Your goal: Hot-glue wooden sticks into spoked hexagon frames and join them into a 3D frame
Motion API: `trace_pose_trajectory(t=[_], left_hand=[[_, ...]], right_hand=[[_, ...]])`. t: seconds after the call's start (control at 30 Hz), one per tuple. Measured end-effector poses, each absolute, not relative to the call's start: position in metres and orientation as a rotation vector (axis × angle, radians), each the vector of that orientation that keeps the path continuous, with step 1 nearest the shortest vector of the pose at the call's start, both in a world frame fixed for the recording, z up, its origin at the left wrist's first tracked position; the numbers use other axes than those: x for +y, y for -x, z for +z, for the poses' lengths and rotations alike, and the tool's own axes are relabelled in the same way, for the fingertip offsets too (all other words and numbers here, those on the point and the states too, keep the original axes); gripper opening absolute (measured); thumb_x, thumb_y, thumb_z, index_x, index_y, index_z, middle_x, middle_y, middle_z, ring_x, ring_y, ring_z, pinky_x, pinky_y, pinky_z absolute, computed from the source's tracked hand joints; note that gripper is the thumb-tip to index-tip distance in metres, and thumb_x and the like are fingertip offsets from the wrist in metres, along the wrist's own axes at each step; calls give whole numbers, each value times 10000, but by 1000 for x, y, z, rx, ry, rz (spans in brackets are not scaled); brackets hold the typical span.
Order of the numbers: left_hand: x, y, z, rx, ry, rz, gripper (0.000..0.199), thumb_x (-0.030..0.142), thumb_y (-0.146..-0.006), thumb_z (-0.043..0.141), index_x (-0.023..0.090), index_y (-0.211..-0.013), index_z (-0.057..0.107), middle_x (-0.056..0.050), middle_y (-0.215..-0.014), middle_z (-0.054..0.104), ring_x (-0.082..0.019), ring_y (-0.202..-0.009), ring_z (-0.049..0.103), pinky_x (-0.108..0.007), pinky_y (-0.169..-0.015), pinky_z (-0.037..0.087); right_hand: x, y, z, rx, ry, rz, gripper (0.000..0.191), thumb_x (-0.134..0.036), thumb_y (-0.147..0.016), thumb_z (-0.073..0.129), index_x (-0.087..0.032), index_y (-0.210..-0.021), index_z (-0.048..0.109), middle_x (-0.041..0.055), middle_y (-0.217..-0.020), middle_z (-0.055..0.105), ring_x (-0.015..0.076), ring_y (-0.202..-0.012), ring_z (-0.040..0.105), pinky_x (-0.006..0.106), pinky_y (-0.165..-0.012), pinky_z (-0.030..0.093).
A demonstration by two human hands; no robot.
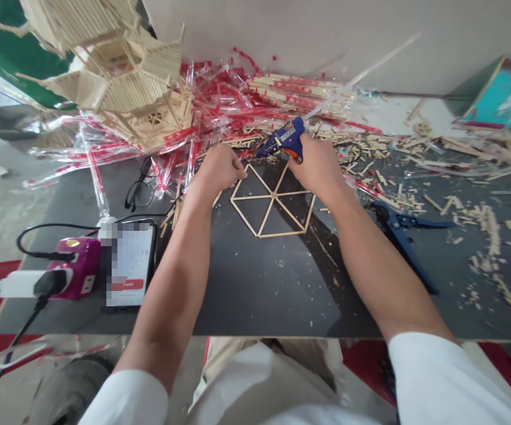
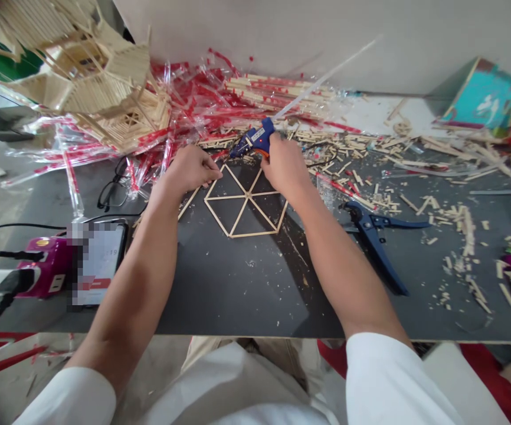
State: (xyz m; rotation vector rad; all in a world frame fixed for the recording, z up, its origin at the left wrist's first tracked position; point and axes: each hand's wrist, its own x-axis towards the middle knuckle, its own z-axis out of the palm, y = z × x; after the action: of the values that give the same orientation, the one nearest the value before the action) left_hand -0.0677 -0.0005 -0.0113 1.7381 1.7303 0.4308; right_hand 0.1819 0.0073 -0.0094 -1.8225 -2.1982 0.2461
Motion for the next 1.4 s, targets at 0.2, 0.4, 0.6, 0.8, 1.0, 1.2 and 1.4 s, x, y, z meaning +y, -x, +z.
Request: trace_pose_trajectory(t=[0.2, 0.4, 0.6, 0.8, 1.0, 1.2, 1.4], left_hand=[[0, 67, -12, 1729, -1741, 447, 50, 190, -831, 883, 220, -852, 849, -35, -623, 691, -282, -779, 764, -425, -902, 650], [-1, 65, -8, 1744, -1719, 424, 49, 170, -866, 875, 153, -832, 845, -51, -648, 680, -268, -769, 765, -416, -926, 619], [-2, 65, -7, 1729, -1721, 431, 69, 179, -867, 871, 161, -811, 835, -40, -635, 668, -237, -717, 725, -401, -917, 601], [-2, 66, -8, 1729, -1738, 435, 62, 186, -876, 877, 158, -827, 850, -42, -641, 664, -240, -750, 724, -393, -918, 589], [-2, 65, -7, 1742, -1724, 418, 59, 174, -885, 865, 159, -835, 839, -41, -642, 671, -235, -747, 715, -388, -892, 600], [-2, 67, -9, 1745, -1717, 448, 39, 171, -862, 879, 149, -885, 856, -32, -627, 672, -235, -796, 716, -408, -948, 623], [3, 74, -17, 1714, -1713, 510, 337, 267, -731, 935, 241, -1067, 927, -55, -645, 706, -360, -922, 764, -485, -916, 660]], right_hand=[[12, -186, -17, -2191, 1789, 260, 349, -283, -1076, 727, -90, -1367, 712, 225, -1189, 773, 467, -1284, 729, 681, -1216, 537], [13, -188, -18, -2233, 1789, 244, 345, -276, -1089, 685, -55, -1353, 698, 251, -1193, 769, 481, -1262, 744, 697, -1196, 545], [14, -192, -22, -2219, 1718, 260, 360, -363, -1098, 688, -109, -1351, 723, 215, -1196, 762, 455, -1279, 720, 684, -1192, 557], [13, -191, -19, -2213, 1732, 279, 373, -346, -1096, 702, -99, -1376, 716, 217, -1198, 754, 460, -1309, 701, 689, -1217, 529], [16, -193, -19, -2236, 1749, 226, 381, -331, -1073, 682, -92, -1368, 704, 234, -1196, 763, 468, -1268, 725, 684, -1189, 542], [14, -203, -10, -2166, 1711, 190, 558, -499, -1013, 778, -151, -1425, 637, 245, -1290, 755, 473, -1280, 719, 631, -1109, 583], [-3, -213, -1, -2143, 1632, 223, 681, -577, -943, 866, -183, -1437, 612, 197, -1245, 751, 460, -1233, 727, 612, -1034, 603]])
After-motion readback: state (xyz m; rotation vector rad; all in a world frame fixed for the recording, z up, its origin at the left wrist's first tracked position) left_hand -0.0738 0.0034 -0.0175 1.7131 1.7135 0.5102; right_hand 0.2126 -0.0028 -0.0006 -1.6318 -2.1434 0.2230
